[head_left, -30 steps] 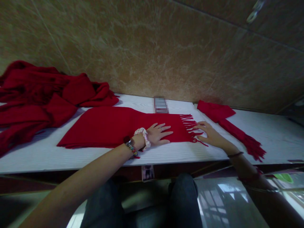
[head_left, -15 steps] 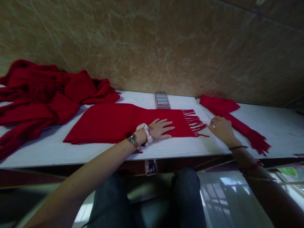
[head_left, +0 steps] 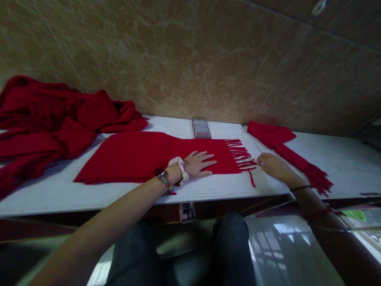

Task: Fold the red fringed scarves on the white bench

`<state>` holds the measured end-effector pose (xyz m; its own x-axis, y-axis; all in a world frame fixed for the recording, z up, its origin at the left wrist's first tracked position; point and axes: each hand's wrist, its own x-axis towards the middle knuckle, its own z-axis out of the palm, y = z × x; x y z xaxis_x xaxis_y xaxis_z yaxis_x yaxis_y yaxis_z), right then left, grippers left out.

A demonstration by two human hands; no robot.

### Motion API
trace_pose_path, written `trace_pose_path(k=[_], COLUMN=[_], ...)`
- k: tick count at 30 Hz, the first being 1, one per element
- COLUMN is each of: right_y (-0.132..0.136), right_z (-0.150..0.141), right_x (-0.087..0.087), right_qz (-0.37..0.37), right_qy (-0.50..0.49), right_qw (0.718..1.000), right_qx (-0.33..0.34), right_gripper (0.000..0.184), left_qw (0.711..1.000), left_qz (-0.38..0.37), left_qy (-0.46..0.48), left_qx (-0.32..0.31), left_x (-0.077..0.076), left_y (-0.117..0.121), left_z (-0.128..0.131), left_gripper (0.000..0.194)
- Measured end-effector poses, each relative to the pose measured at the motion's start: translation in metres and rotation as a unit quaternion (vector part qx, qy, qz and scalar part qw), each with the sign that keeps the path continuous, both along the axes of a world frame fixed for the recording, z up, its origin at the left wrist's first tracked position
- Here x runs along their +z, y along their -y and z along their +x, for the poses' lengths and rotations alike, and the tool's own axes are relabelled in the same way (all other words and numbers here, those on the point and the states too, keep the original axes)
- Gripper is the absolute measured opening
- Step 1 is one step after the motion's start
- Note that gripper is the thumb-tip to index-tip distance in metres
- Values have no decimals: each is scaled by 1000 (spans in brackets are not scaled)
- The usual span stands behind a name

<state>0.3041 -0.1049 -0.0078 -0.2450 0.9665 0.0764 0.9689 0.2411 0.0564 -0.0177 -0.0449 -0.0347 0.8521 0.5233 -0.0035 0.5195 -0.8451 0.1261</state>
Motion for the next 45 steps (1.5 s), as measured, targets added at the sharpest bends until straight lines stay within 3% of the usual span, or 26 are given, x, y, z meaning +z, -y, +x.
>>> trace_pose_path(k=[2, 4, 8, 10, 14, 17, 20, 22, 24, 26, 30, 33, 35, 38, 42, 45], right_y=[2, 5, 7, 4, 0, -4, -14, -23, -31, -35, -30, -28, -32, -49, -81, -95], right_z=[1, -15, -49, -43, 3, 11, -26, -62, -90, -100, -61, -22, -15, -43, -96, -99], right_x=[5, 7, 0, -4, 2, 15, 19, 11, -4, -22, -45, -43, -36, -25, -27, -39], right_qz=[33, 57, -21, -37, -9, 10, 76, 127, 107, 60, 27, 23, 56, 96, 52, 26], right_qy=[-30, -84, -96, -50, 16, 14, -47, -104, -108, -79, -23, 17, 25, -16, -57, -52], right_qw=[999, 993, 982, 989, 999, 999, 994, 982, 984, 991, 999, 994, 989, 991, 997, 998], right_qx=[2, 53, 160, 132, 33, 36, 70, 91, 94, 89, 5, -102, -134, -92, 12, -9], right_gripper=[24, 22, 19, 19, 19, 19, 22, 33, 43, 47, 48, 46, 46, 49, 49, 47], left_qw=[1000, 1000, 1000, 1000, 1000, 1000, 1000, 995, 981, 968, 967, 967, 967, 967, 967, 968], left_qz=[-1, -1, 6, 10, 11, 8, 6, 21, 37, 35, 13, 8, 7, 12, 10, 7], left_qy=[3, 2, -7, -6, 1, 3, 6, 32, 47, 29, -5, -1, -1, -3, -11, -12], left_qx=[-3, -1, 1, -1, -1, 1, 20, 91, 186, 246, 256, 255, 256, 255, 254, 252], left_x=[0, 0, 1, 0, -2, -1, 4, 7, 7, 6, 2, 1, 0, 2, 6, 7], left_y=[0, 0, 0, 0, -1, 0, 2, 3, 3, 2, 0, -1, -1, 0, 3, 4], left_z=[0, 0, 0, -1, -1, 0, 2, 2, 0, -2, -3, -2, -2, -2, -3, -4], left_gripper=[50, 50, 50, 50, 50, 49, 50, 50, 51, 53, 56, 57, 57, 56, 56, 55])
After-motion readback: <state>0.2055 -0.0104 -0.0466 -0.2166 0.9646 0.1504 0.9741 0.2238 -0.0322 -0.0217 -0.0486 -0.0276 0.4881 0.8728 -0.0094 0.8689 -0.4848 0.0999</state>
